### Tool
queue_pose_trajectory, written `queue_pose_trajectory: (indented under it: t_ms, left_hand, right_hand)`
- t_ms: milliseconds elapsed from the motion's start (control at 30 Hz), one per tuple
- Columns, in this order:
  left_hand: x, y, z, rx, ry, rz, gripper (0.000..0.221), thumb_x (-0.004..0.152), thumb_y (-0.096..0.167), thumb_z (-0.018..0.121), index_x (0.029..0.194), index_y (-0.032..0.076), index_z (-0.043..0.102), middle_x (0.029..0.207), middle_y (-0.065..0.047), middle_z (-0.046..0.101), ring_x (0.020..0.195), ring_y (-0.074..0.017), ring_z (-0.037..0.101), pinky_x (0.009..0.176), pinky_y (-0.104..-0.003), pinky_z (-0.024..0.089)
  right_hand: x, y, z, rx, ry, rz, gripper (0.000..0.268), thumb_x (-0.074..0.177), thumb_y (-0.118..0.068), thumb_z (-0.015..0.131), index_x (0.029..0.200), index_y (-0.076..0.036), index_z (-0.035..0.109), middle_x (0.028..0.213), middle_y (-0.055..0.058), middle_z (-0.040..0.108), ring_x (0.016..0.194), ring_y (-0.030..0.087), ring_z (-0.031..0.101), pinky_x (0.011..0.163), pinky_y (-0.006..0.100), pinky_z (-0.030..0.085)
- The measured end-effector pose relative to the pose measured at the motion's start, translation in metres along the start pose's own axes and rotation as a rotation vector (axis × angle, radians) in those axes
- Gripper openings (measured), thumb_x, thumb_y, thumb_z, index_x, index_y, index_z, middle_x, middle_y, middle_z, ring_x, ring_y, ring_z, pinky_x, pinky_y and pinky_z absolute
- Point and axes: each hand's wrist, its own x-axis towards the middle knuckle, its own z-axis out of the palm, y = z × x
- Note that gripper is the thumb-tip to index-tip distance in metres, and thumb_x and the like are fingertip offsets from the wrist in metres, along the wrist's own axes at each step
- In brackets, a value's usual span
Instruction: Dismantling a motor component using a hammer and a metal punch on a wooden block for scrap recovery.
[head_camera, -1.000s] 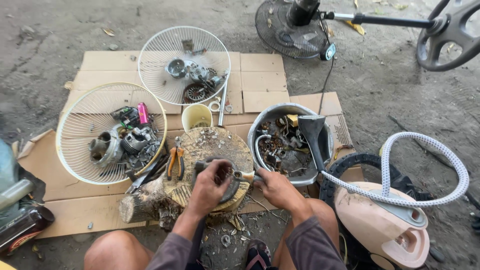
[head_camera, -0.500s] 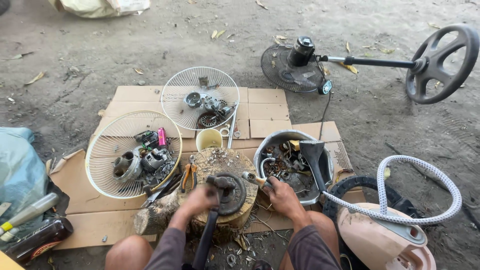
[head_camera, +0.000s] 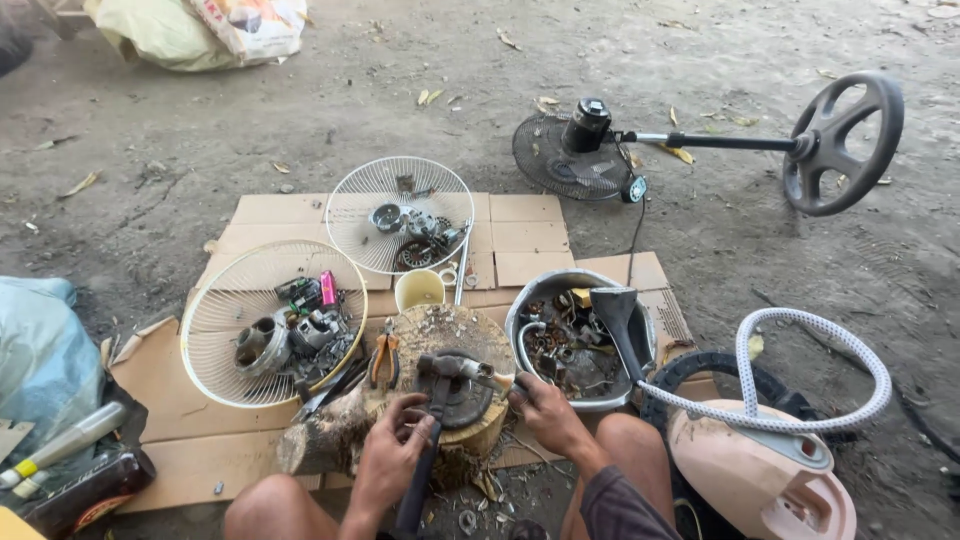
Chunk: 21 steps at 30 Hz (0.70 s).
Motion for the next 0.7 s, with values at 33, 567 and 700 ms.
queue_pose_trajectory:
  t_ms: [33,567,700]
  left_hand:
    - [-0.004,-0.004,0.002,-0.001,-0.004,-0.008,0.038,0.094,0.015,0.063,0.133,0.015,0.063,0.11,-0.014,0.079,0.089,-0.0252,0.081,0.067,-0.035,0.073]
    - [0.008,-0.04,0.023,-0.152,0.081,0.238,0.05,0.089,0.003,0.07,0.135,0.018,0.06,0.105,-0.011,0.079,0.081,-0.0174,0.075,0.062,-0.027,0.066]
    - [0.022,-0.052,0.027,-0.04,0.11,0.302,0.051,0.085,0.008,0.075,0.132,0.023,0.06,0.106,-0.01,0.082,0.08,-0.0183,0.079,0.058,-0.028,0.069]
  right_hand:
    - [-0.003,0.0,0.006,0.0,-0.003,0.009,0.015,0.102,-0.02,0.054,0.104,-0.01,0.065,0.089,0.004,0.07,0.073,0.015,0.058,0.069,0.034,0.048]
    - [-0.013,0.006,0.061,0.062,-0.075,-0.21,0.015,0.097,-0.01,0.06,0.111,-0.01,0.062,0.098,0.009,0.077,0.078,0.018,0.072,0.069,0.035,0.059]
    - [-0.007,0.009,0.053,0.034,-0.097,-0.21,0.022,0.098,-0.011,0.058,0.119,-0.011,0.062,0.094,0.009,0.075,0.069,0.018,0.065,0.063,0.035,0.052]
